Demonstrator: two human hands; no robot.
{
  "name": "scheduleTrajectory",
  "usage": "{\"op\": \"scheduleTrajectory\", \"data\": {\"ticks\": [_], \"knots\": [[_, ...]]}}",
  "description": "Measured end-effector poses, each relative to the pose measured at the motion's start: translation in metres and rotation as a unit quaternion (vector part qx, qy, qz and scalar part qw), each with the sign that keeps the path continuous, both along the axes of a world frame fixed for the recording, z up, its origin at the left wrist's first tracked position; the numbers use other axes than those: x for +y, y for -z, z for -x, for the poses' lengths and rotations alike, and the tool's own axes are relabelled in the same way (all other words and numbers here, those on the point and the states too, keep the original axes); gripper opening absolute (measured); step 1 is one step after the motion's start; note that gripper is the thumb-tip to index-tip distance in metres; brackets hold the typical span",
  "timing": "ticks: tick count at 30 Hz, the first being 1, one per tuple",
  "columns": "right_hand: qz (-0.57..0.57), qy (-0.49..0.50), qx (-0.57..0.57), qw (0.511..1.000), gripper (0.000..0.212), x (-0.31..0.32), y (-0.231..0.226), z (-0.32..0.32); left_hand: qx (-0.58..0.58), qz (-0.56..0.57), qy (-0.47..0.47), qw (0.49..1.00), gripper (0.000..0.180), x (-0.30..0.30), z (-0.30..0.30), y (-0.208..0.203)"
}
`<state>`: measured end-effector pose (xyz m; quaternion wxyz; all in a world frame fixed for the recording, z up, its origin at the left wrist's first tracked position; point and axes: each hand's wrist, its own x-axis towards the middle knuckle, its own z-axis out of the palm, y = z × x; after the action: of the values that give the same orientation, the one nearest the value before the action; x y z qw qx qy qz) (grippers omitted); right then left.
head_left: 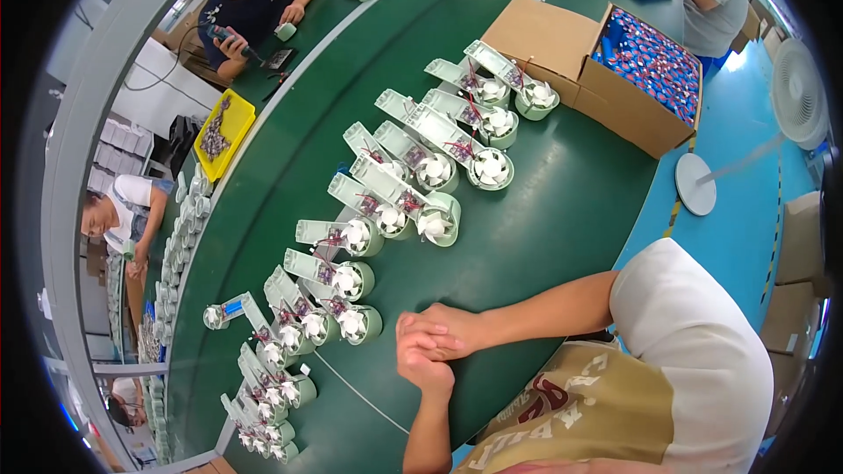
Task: The person assembles portable electric fans by connecting wires to circuit boards, inserting cylindrical batteries into the fan handles, and placing the assembled fans onto the table.
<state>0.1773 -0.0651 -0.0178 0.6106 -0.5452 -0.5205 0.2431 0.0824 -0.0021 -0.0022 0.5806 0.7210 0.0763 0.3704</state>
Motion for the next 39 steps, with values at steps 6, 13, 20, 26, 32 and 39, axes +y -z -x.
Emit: {"op": "scheduleTrajectory", "data": {"ticks": [6, 13, 20, 26, 32, 39], "knots": [[-0.048, -0.097, -0.013, 0.994, 0.044, 0.002, 0.004, -0.011, -0.040, -0.211, -0.043, 0.976, 0.045, -0.005, 0.008, -0.003], [0.054, -0.144, 0.038, 0.987, 0.039, -0.004, -0.010, -0.015, -0.018, -0.189, -0.073, 0.979, 0.030, -0.009, 0.001, 0.002], [0.072, -0.101, 0.062, 0.990, 0.034, 0.004, -0.022, -0.017, 0.005, -0.055, 0.011, 0.998, 0.033, 0.007, 0.002, 0.005], [0.104, -0.099, 0.063, 0.988, 0.038, 0.005, -0.026, -0.018, -0.004, -0.034, 0.020, 0.999, 0.032, 0.008, 0.001, -0.001], [0.122, -0.108, 0.084, 0.983, 0.040, 0.008, -0.018, -0.019, -0.011, -0.059, 0.032, 0.998, 0.027, 0.013, 0.001, 0.001], [0.134, -0.068, 0.095, 0.984, 0.049, 0.001, 0.000, -0.017, -0.015, -0.091, 0.029, 0.995, 0.035, 0.011, -0.002, 0.003]]}}
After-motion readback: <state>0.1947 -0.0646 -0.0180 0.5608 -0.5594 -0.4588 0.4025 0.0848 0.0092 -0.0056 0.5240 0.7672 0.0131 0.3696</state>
